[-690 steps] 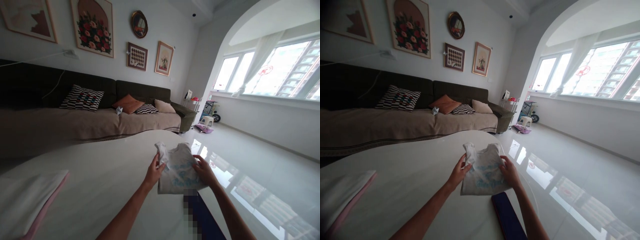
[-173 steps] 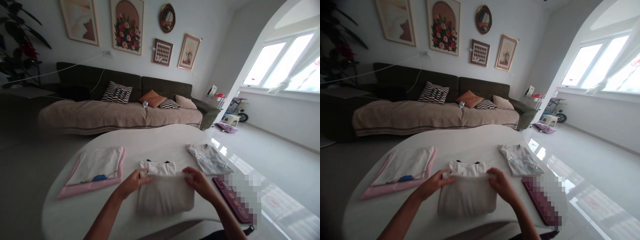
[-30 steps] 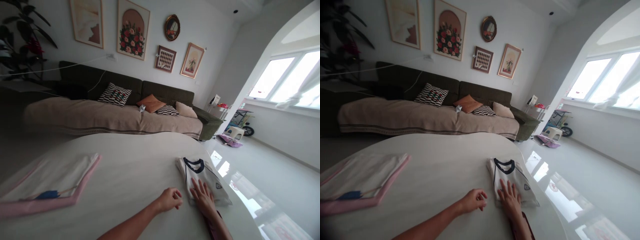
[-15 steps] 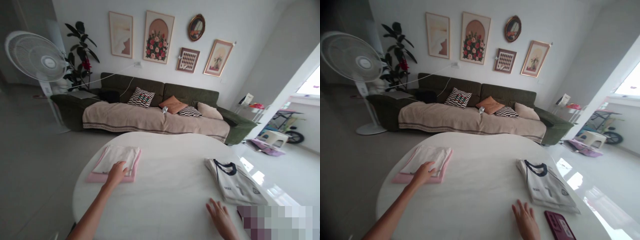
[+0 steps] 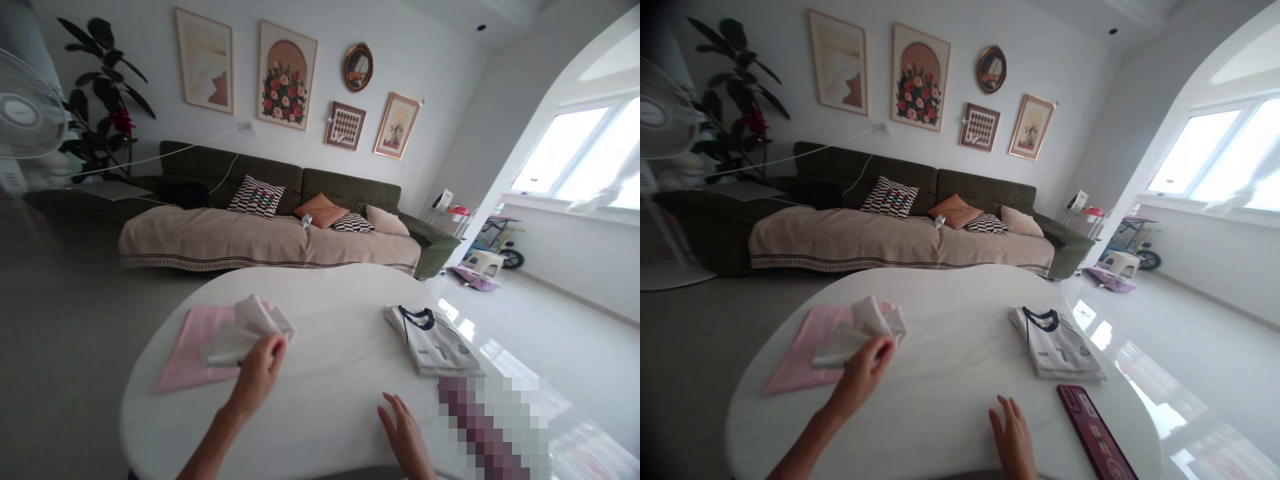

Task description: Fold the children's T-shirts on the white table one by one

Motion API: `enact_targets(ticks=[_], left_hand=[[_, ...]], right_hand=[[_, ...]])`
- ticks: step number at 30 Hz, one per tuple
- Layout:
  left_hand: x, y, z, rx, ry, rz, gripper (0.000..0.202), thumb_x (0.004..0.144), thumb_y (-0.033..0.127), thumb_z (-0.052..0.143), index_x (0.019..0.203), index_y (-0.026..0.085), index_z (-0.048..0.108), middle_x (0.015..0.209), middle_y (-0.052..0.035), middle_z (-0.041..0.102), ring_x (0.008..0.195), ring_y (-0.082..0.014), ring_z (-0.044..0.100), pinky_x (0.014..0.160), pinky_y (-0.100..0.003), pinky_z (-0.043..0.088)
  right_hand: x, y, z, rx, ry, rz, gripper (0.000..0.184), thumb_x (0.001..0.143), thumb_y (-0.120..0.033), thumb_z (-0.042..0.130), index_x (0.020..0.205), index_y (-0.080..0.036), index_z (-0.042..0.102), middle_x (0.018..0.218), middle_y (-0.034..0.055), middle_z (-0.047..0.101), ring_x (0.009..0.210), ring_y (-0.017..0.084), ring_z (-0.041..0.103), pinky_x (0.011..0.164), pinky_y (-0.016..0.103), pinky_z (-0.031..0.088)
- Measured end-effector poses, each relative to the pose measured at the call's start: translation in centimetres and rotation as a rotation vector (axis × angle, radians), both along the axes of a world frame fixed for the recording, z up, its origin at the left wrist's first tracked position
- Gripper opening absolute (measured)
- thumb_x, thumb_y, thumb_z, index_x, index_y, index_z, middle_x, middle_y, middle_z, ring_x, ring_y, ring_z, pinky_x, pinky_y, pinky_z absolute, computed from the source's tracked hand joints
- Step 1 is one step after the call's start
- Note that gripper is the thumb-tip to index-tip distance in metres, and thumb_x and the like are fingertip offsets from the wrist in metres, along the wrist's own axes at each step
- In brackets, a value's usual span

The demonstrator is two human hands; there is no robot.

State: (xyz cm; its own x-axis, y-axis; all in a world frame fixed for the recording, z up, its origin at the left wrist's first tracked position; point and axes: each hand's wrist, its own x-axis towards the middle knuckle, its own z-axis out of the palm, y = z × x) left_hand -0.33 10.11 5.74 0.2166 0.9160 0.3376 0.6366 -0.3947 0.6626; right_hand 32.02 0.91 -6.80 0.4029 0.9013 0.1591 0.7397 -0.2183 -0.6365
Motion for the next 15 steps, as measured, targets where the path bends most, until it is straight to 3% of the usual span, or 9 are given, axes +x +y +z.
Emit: enact_targets(ticks=[3, 5, 8, 10, 13, 15], left_hand=[[3.8, -5.4, 0.7, -0.283, 0.025, -0.644, 0.022, 0.078, 0.028, 0.048, 0.095, 0.022, 0.061, 0.097, -0.0004, 0.063, 0.088, -0.0148, 0.057, 0.08, -0.021, 0.042], [5.0, -7.3, -0.6, -0.408, 0.081, -0.787, 0.036, 0.07, 0.023, 0.056, 0.105, 0.025, 0.059, 0.111, 0.0009, 0.059, 0.101, -0.017, 0.053, 0.089, -0.023, 0.04], [5.3, -7.4, -3.8, -0.414, 0.122, -0.658, 0.044, 0.066, 0.014, 0.052, 0.109, 0.025, 0.058, 0.12, -0.001, 0.053, 0.113, -0.0183, 0.046, 0.099, -0.027, 0.032], [4.8, -6.7, -5.6, -0.357, 0.125, -0.508, 0.046, 0.067, 0.011, 0.047, 0.11, 0.024, 0.058, 0.121, -0.0026, 0.051, 0.115, -0.0172, 0.043, 0.1, -0.027, 0.031], [3.4, -6.0, -7.0, -0.271, 0.137, -0.249, 0.05, 0.066, 0.009, 0.046, 0.115, 0.02, 0.053, 0.119, -0.0057, 0.052, 0.114, -0.0182, 0.043, 0.101, -0.031, 0.031], [2.4, -5.8, -7.4, -0.255, 0.148, -0.175, 0.042, 0.067, 0.01, 0.047, 0.107, 0.018, 0.057, 0.108, -0.0065, 0.057, 0.106, -0.0189, 0.049, 0.095, -0.031, 0.035]], right_hand=[[-4.3, 0.3, 3.3, -0.006, 0.42, 0.147, 0.059, 0.079, -0.057, 0.034, 0.122, -0.019, 0.045, 0.12, 0.0123, 0.054, 0.106, 0.024, 0.054, 0.09, 0.037, 0.043], [-6.7, 0.2, 4.6, -0.044, 0.539, 0.261, 0.055, 0.081, -0.053, 0.035, 0.127, -0.022, 0.039, 0.117, 0.0088, 0.056, 0.104, 0.02, 0.055, 0.088, 0.034, 0.044], [-8.9, -0.4, 4.2, -0.013, 0.35, 0.406, 0.043, 0.075, -0.032, 0.051, 0.116, -0.021, 0.051, 0.106, 0.0076, 0.06, 0.1, 0.019, 0.055, 0.089, 0.031, 0.041], [-9.5, -0.8, 3.4, -0.007, 0.177, 0.388, 0.031, 0.071, -0.018, 0.049, 0.1, -0.019, 0.059, 0.094, 0.0077, 0.06, 0.088, 0.018, 0.057, 0.082, 0.03, 0.043], [-9.6, -1.3, 2.9, -0.003, 0.083, 0.277, 0.019, 0.073, -0.015, 0.04, 0.078, -0.018, 0.059, 0.077, 0.0053, 0.057, 0.071, 0.016, 0.056, 0.07, 0.028, 0.044], [-9.4, -1.5, 3.2, 0.066, 0.114, 0.234, 0.017, 0.076, -0.019, 0.04, 0.071, -0.019, 0.056, 0.077, 0.005, 0.056, 0.071, 0.016, 0.056, 0.07, 0.028, 0.044]])
